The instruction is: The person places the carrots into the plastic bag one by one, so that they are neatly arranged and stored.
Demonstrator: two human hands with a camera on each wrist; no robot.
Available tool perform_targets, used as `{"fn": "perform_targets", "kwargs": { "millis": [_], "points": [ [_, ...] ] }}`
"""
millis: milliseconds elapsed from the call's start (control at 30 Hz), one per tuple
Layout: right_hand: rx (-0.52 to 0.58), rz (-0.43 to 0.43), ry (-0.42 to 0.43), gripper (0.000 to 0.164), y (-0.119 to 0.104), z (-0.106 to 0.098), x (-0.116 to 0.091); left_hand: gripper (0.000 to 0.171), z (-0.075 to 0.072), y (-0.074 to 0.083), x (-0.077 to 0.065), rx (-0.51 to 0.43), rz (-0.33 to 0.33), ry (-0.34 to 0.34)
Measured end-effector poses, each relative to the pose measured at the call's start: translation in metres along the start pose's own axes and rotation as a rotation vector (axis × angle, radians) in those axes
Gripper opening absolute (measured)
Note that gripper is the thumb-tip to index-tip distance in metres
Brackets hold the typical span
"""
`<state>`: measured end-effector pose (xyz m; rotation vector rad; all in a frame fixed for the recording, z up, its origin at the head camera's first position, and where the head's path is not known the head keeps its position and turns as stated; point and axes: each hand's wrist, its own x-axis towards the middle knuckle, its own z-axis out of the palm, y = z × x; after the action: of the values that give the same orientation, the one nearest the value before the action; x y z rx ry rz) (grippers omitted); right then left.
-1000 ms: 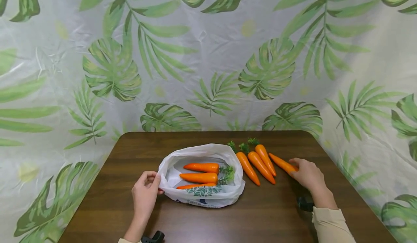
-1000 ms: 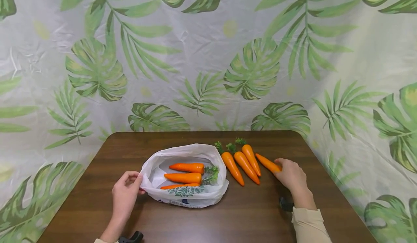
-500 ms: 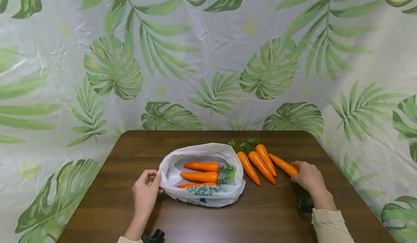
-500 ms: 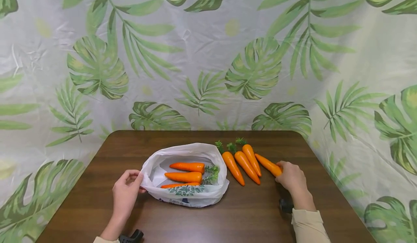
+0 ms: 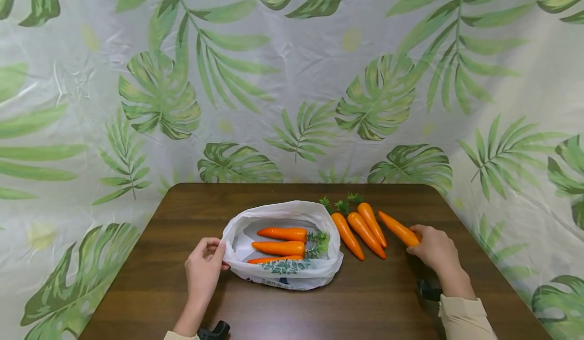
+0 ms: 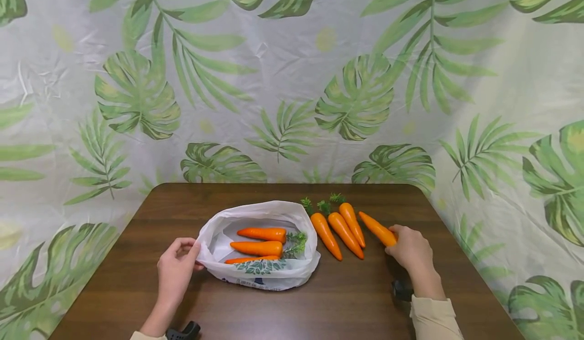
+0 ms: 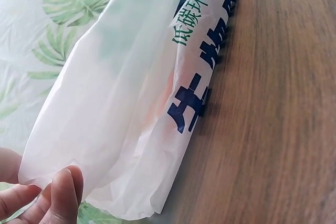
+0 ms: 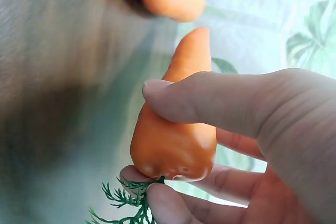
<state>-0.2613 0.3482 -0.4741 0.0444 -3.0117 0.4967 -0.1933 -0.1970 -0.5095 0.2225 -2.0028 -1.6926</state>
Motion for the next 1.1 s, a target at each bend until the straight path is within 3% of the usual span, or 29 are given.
{"fn": "perform_targets", "kwargs": {
  "millis": [233, 800, 1100],
  "points": [
    [0.009, -0.046, 0.051, 0.06, -0.016, -0.013, -0.004, 0.006, 0.0, 0.0, 0.0, 0.002, -0.007, 0.005],
    [0.023, -0.142, 0.08, 0.056, -0.088, -0.04, -0.011, 0.006, -0.001, 0.002, -0.001, 0.005, 0.006, 0.007],
    [0.065, -0.175, 0.046, 0.058, -0.126, -0.046, -0.01, 0.007, 0.0, 0.001, 0.0, 0.015, -0.004, 0.008]
  ]
}}
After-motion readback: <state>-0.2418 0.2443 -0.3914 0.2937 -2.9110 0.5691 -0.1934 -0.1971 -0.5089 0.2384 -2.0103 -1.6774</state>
